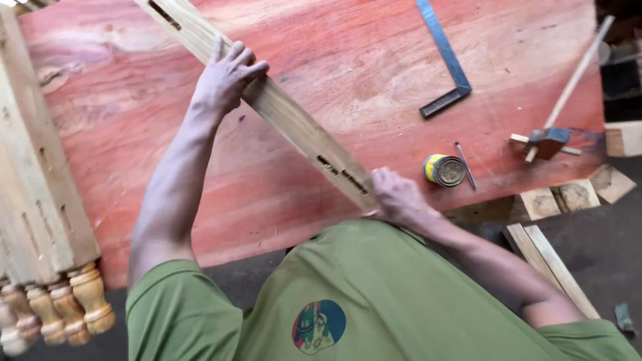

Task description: The person marks a wooden piece with a pencil and a can, then opens a toolbox to retrieve a hammer. They return to the workbench, use a square ruler to draw lines on the wood, and continue marking it with the pencil.

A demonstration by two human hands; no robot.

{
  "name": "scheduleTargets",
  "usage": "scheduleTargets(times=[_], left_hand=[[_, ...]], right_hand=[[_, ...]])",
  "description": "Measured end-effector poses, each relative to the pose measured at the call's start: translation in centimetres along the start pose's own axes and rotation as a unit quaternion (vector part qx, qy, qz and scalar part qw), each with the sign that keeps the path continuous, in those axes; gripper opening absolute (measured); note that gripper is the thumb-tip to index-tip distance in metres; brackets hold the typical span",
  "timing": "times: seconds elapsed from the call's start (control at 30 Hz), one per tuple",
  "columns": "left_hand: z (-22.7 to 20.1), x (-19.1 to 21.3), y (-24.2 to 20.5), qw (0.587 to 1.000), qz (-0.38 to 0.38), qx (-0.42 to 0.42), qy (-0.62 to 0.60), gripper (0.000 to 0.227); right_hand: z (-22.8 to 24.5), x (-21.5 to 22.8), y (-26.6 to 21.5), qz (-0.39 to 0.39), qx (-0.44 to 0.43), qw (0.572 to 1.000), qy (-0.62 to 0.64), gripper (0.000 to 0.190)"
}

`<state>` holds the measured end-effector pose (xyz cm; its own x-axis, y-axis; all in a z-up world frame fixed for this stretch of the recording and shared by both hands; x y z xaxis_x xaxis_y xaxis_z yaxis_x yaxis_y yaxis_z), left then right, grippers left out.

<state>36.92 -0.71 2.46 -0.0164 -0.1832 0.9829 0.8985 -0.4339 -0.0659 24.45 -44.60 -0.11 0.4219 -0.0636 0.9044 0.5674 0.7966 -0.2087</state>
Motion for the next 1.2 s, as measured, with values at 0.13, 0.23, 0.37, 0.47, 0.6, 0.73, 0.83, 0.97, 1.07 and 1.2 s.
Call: scheduleTargets(times=[0.13,0.23,0.37,0.47,0.6,0.73,0.83,0.97,1.07,1.2], left_hand=[[-1.3,-5.0,3.5,0.997,0.032,-0.056,0.049,0.083],[-2.6,-5.7,3.8,0.991,0.097,-0.075,0.049,0.085],[-3.9,-8.0,2.1,0.986,-0.067,-0.098,0.118,0.046],[-6.0,-10.0,0.0,0.996,-0.070,-0.042,0.046,0.050],[-13.6,-3.6,-5.6,0.845,-0.230,0.428,-0.222,0.087],[-28.9,-1.5,-11.0,0.603,-0.127,0.629,-0.474,0.115],[-34.3,-0.7,-12.4,0.616,-0.090,0.638,-0.454,0.129],[-33.9,0.1,-12.2,0.594,-0.067,0.645,-0.476,0.113],[-31.6,4.5,-12.2,0.528,-0.069,0.625,-0.570,0.111],[-30.3,8.2,-13.3,0.419,-0.056,0.582,-0.695,0.127]], right_hand=[[1.5,-1.8,-0.3,0.087,0.094,0.977,0.171,0.056],[0.9,7.0,-2.2,-0.029,0.148,0.932,0.330,0.037],[-12.7,12.1,-8.1,-0.269,0.092,0.957,-0.059,0.026],[-25.0,10.0,-13.6,-0.026,-0.312,0.927,-0.205,0.088],[-34.0,8.6,-13.4,0.092,-0.374,0.923,0.011,0.070],[-39.6,7.2,-12.3,0.111,-0.414,0.899,0.093,0.061],[-37.0,6.3,-11.9,0.116,-0.456,0.790,0.393,0.034],[-36.6,8.1,-12.2,0.115,-0.477,0.792,0.363,0.029],[-30.2,14.1,-10.5,0.116,-0.374,0.844,0.366,0.037],[-12.3,18.7,-9.1,-0.190,-0.152,0.855,0.459,0.044]])
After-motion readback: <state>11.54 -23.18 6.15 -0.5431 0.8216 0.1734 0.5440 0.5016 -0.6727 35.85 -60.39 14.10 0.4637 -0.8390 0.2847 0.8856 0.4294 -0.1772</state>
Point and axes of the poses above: each hand's wrist, its own y-axis towards the middle knuckle, its own x-axis out of the back of the hand, z = x × y, the point moved 3 cm from there along y, towards the middle knuckle, and after that the axes turned 5 degrees about x, right-handed, at the moved point
